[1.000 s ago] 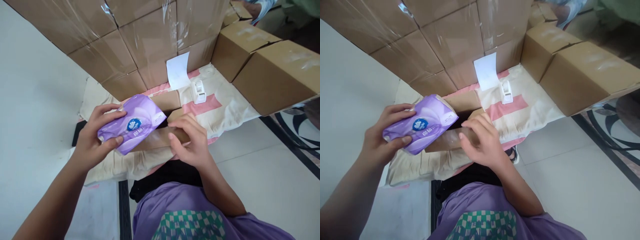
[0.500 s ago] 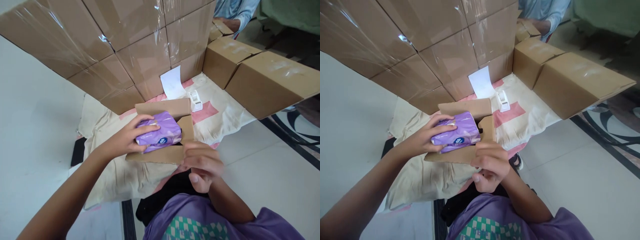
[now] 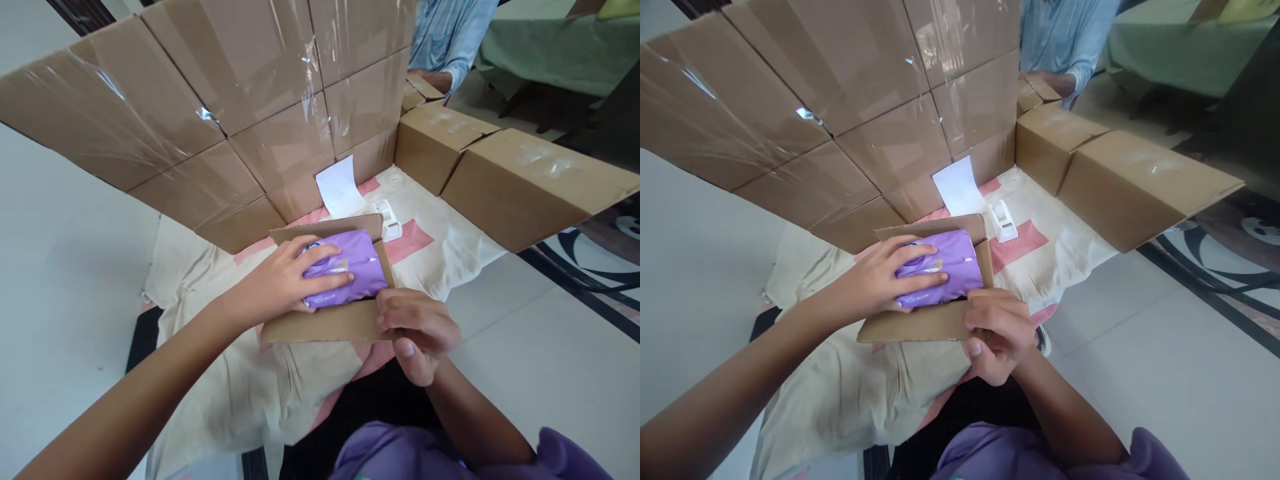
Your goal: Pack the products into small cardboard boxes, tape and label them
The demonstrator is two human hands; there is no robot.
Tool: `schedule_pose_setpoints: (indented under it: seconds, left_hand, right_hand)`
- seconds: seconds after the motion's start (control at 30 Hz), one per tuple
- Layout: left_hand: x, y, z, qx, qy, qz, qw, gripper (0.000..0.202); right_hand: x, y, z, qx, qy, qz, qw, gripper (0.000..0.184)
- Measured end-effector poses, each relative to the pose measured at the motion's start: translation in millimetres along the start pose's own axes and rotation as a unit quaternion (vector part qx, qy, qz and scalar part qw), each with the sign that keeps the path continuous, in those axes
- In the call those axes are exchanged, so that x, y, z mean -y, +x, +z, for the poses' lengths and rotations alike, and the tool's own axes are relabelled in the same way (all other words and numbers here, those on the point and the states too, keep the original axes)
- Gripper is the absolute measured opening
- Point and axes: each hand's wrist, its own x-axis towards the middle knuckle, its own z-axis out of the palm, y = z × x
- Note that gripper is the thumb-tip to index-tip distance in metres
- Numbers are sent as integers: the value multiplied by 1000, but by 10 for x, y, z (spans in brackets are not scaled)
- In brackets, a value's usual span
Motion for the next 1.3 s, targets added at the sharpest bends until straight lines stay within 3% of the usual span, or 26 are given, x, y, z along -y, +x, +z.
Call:
schedule_pose_setpoints:
  seconds: [0.17,0.3,0.43,0.57,0.7,0.77,0.83,1.0,1.13,1.3]
  left_hand:
    - [223,-29,242,100,-122,-50,986,71]
    - [192,42,314,148,-115,-61,980,55]
    - [127,148,385,195,-106,-45,974,43]
    - [81,18,320,120,-81,-54,988,43]
    - [21,-364,241,43,-73,-125,989,33]
    - [-2,-529,256,54,-73,-146,985,29]
    - [-20,-623,296,78,-74,-147,983,27]
    - [-65,-649,359,68,-47,-116,990,33]
    - [-131,-633,353,-67,-68,-96,991,22]
    - [-111,-766,354,-228,-89,-112,963,17]
  right_hand:
    - [-16,45,-20,4,46,61,997,14]
    - [-12,20,-24,-16,73,109,991,16]
    - [-48,44,-144,24,49,114,992,15]
    - [-172,268,-430,130,-79,79,985,10]
    - [-375,537,-669,357,-143,131,914,23]
    - [-465,601,-711,438,-122,169,874,31]
    - [-524,611,-706,476,-102,184,854,36]
    - [-550,520,-618,490,-93,166,851,41]
    - [-576,426,-540,430,-83,171,882,27]
    - [-632,351,-445,358,-74,201,909,22]
